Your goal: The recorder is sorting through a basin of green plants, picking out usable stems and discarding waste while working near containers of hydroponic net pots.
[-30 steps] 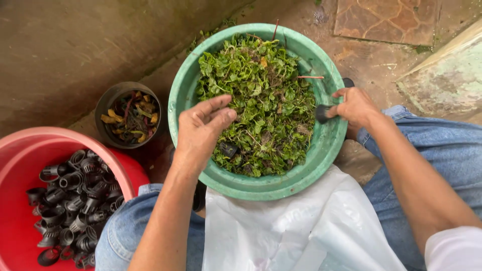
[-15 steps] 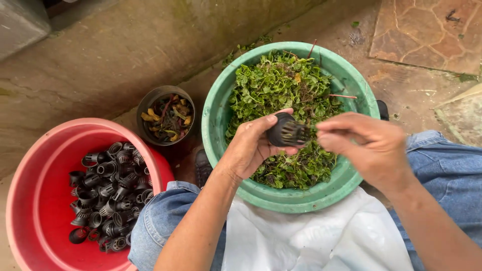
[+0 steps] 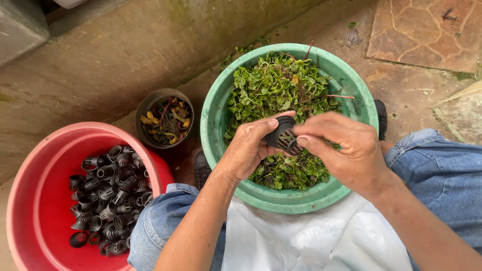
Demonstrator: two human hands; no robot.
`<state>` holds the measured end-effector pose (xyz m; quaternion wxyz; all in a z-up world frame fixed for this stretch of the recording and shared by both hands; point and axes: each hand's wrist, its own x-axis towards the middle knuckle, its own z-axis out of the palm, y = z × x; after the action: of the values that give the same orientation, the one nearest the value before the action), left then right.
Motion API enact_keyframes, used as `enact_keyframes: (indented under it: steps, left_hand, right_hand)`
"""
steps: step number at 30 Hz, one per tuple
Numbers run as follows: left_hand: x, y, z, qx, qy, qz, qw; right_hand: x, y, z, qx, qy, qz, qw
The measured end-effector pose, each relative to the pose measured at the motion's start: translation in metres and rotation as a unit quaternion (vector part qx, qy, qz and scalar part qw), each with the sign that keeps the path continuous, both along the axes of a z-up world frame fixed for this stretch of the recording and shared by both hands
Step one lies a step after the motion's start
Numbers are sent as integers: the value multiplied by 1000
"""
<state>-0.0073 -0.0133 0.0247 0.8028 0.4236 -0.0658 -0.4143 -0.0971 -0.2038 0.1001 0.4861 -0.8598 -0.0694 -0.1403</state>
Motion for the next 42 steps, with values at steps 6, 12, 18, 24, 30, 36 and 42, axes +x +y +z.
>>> enact_keyframes:
  steps: [6, 12, 18, 24, 30, 36, 42]
  left_hand:
    - [5, 3, 1, 10, -17, 31, 999]
    - [1, -2, -17, 93, 6, 133, 987]
    - [8, -32, -49, 150, -110, 251, 950]
    - [-2, -36, -15, 525, -497, 414, 553]
    - [22, 21, 19, 392, -409, 491, 661]
    - [35, 88, 51, 20, -125, 462, 878]
    - [37, 90, 42, 52, -155, 453, 876]
  right_hand:
    - [4, -77, -71, 313, 79, 161, 933]
    - [31, -44, -100, -208, 40, 3, 977]
    - [51, 11, -70, 94, 98, 11, 991]
    - [116, 83, -99, 594, 227, 120, 763]
    - [145, 155, -116, 165, 280, 201, 924]
    - [134, 36, -160, -313, 277, 175, 892]
    - [48, 0, -270, -289, 251, 148, 912]
